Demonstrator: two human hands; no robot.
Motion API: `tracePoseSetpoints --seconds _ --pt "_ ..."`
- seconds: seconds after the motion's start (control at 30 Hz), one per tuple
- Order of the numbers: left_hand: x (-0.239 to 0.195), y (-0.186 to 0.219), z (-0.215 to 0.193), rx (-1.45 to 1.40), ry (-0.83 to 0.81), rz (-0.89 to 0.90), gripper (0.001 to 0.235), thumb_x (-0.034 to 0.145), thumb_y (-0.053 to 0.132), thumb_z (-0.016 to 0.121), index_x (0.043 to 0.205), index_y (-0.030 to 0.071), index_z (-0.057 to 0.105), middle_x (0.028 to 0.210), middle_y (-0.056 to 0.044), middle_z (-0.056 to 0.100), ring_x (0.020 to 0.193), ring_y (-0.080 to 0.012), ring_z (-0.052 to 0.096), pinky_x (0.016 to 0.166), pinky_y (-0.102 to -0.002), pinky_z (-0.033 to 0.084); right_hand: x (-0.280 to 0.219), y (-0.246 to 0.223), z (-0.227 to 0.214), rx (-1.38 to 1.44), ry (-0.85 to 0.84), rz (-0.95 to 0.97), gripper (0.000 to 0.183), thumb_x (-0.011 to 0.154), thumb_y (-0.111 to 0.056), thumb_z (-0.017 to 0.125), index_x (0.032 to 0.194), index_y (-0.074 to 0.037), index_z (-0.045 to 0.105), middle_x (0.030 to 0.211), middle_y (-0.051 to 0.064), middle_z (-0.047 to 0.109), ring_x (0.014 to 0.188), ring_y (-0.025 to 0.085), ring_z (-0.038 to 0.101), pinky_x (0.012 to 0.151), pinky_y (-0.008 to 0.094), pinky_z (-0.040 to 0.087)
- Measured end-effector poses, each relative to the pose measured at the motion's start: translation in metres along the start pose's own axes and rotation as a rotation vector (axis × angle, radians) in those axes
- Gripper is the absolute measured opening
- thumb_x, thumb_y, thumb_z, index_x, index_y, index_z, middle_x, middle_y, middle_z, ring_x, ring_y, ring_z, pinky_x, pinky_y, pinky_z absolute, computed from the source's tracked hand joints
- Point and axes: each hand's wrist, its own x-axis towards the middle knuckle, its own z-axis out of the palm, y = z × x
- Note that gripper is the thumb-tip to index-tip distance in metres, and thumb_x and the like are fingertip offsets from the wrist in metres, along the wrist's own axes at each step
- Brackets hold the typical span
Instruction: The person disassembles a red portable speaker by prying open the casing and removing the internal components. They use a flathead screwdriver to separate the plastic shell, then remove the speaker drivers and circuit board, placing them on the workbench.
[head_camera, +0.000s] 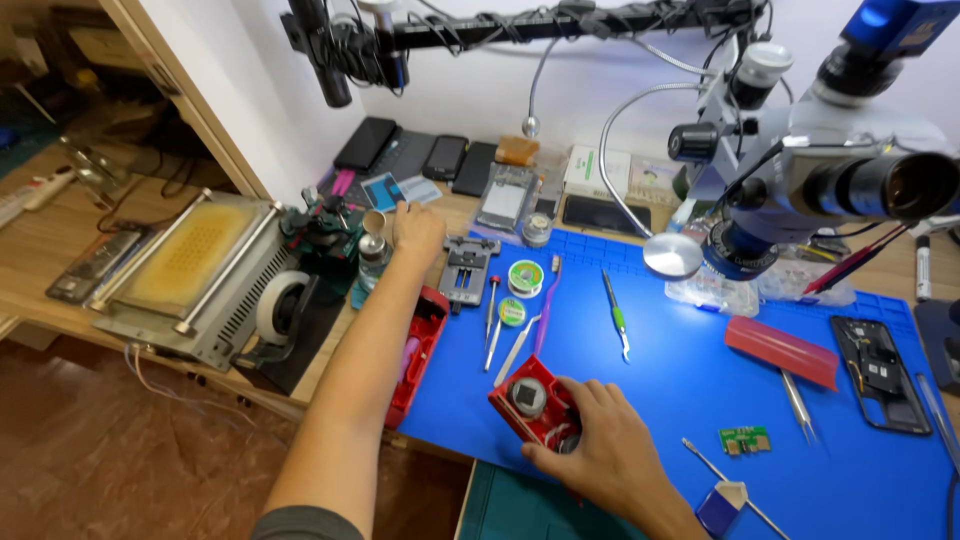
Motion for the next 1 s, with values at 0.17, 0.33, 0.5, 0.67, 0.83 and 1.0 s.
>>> tracePoseSetpoints --seconds 0.17,0.33,0.5,0.67,0.83,1.0 --pt "-0.076 -0.016 -0.043 -0.279 0.375 0.088 0.041 0.09 0.017 0.069 0.13 0.013 0.066 0.13 -0.011 0.067 0.122 -0.0358 0.06 0.105 -0.052 0.044 0.02 -0.029 0.002 0.052 -0.055 -0.016 0.092 0.071 -0.074 0.076 0.146 -0.024 0.055 0.131 0.0 0.066 0.121 0.022 0.06 0.096 0.042 0.052" --pt "-0.255 -0.019 -0.166 -0.962 0.236 0.088 0.041 0.103 0.029 0.059 0.138 0.009 0.066 0.131 -0.014 0.072 0.113 -0.0346 0.07 0.099 -0.047 0.051 0.035 -0.066 0.021 0.15 -0.005 0.015 0.09 0.072 -0.074 0.065 0.14 -0.016 0.06 0.126 0.007 0.072 0.113 0.031 0.067 0.092 0.048 0.051" --pt "-0.362 0.017 -0.157 -1.276 -0.135 -0.168 0.069 0.087 0.056 0.065 0.146 0.02 0.054 0.153 0.0 0.062 0.115 -0.0196 0.076 0.102 -0.036 0.052 0.045 -0.074 0.027 0.197 0.086 0.051 0.068 0.077 -0.081 0.052 0.093 -0.016 0.064 0.096 0.009 0.074 0.091 0.036 0.07 0.076 0.05 0.05" --pt "-0.387 0.064 -0.121 -1.447 -0.219 -0.185 0.094 0.08 0.032 0.08 0.163 0.023 0.036 0.158 0.001 0.056 0.113 -0.0236 0.079 0.096 -0.038 0.064 0.044 -0.081 0.033 0.091 0.093 0.107 0.08 0.08 -0.08 0.051 0.109 -0.007 0.064 0.105 0.017 0.073 0.098 0.042 0.071 0.081 0.052 0.053" --pt "-0.389 0.088 -0.074 -1.274 -0.114 -0.182 0.128 0.071 0.044 0.084 0.172 0.022 0.01 0.17 -0.013 0.027 0.159 -0.0282 0.029 0.122 -0.047 0.033 0.034 -0.083 0.043 0.104 0.029 0.029 0.079 0.098 -0.073 0.03 0.118 -0.002 0.058 0.109 0.018 0.068 0.085 0.039 0.068 0.07 0.051 0.05" --pt "-0.392 0.117 -0.065 -0.979 0.185 -0.304 0.131 0.069 0.062 0.083 0.166 -0.001 0.022 0.151 -0.025 0.038 0.125 -0.0573 0.054 0.094 -0.067 0.05 0.047 -0.061 0.048 0.116 -0.071 -0.065 0.054 0.109 -0.046 0.03 0.117 -0.004 0.063 0.111 0.026 0.073 0.099 0.049 0.068 0.081 0.059 0.052"
